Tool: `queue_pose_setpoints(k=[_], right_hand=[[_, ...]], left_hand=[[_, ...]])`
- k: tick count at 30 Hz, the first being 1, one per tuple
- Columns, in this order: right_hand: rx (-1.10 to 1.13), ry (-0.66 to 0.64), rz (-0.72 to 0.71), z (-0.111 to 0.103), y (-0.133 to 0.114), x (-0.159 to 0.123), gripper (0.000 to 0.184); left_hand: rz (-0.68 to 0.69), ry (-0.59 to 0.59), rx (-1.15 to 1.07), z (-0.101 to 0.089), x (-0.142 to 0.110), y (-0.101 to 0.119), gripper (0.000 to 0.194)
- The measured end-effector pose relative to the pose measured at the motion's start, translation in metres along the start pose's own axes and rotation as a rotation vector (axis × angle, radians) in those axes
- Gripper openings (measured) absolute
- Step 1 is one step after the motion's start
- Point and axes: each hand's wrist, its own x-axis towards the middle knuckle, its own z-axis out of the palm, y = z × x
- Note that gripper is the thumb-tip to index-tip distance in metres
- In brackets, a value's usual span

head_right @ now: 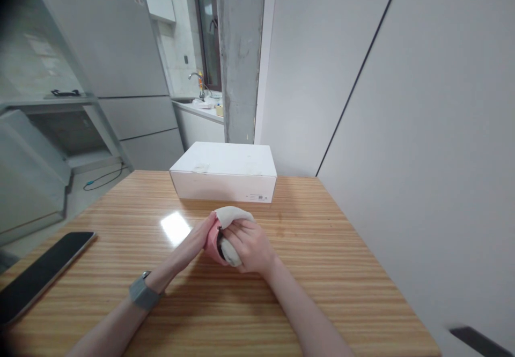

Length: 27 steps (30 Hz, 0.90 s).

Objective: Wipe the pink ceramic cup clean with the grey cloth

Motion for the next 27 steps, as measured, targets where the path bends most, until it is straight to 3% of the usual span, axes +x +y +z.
queue_pose_setpoints(k=[4, 7, 9, 12, 15, 19, 22, 27], right_hand=[[0.029, 0.028, 0.128, -0.002, 0.001, 0.004, 0.050], [0.068, 0.077, 0.282, -0.001, -0.001, 0.006, 0.047], [0.067, 0.106, 0.308, -0.001, -0.001, 0.004, 0.044], [0.024, 0.135, 0.219, -0.001, 0.000, 0.000, 0.045], [-0.024, 0.116, 0.054, -0.003, -0.004, 0.001, 0.046], [-0.072, 0.104, -0.158, -0.005, -0.015, 0.010, 0.044], [-0.056, 0.093, -0.146, -0.006, -0.018, 0.013, 0.044], [0.026, 0.066, -0.067, -0.006, -0.004, 0.004, 0.045]], left_hand=[[-0.005, 0.030, -0.066, 0.004, -0.004, -0.001, 0.050], [-0.070, 0.003, -0.245, 0.009, -0.007, -0.006, 0.046], [-0.060, -0.026, -0.378, 0.011, -0.007, -0.009, 0.041], [-0.058, -0.037, -0.531, 0.012, -0.005, -0.011, 0.034], [-0.108, 0.024, -0.634, 0.009, -0.002, -0.008, 0.038], [-0.201, 0.061, -0.612, 0.005, 0.000, -0.001, 0.047], [-0.186, 0.038, -0.425, 0.005, -0.001, 0.003, 0.050], [-0.145, 0.038, -0.250, 0.006, -0.003, 0.006, 0.033]])
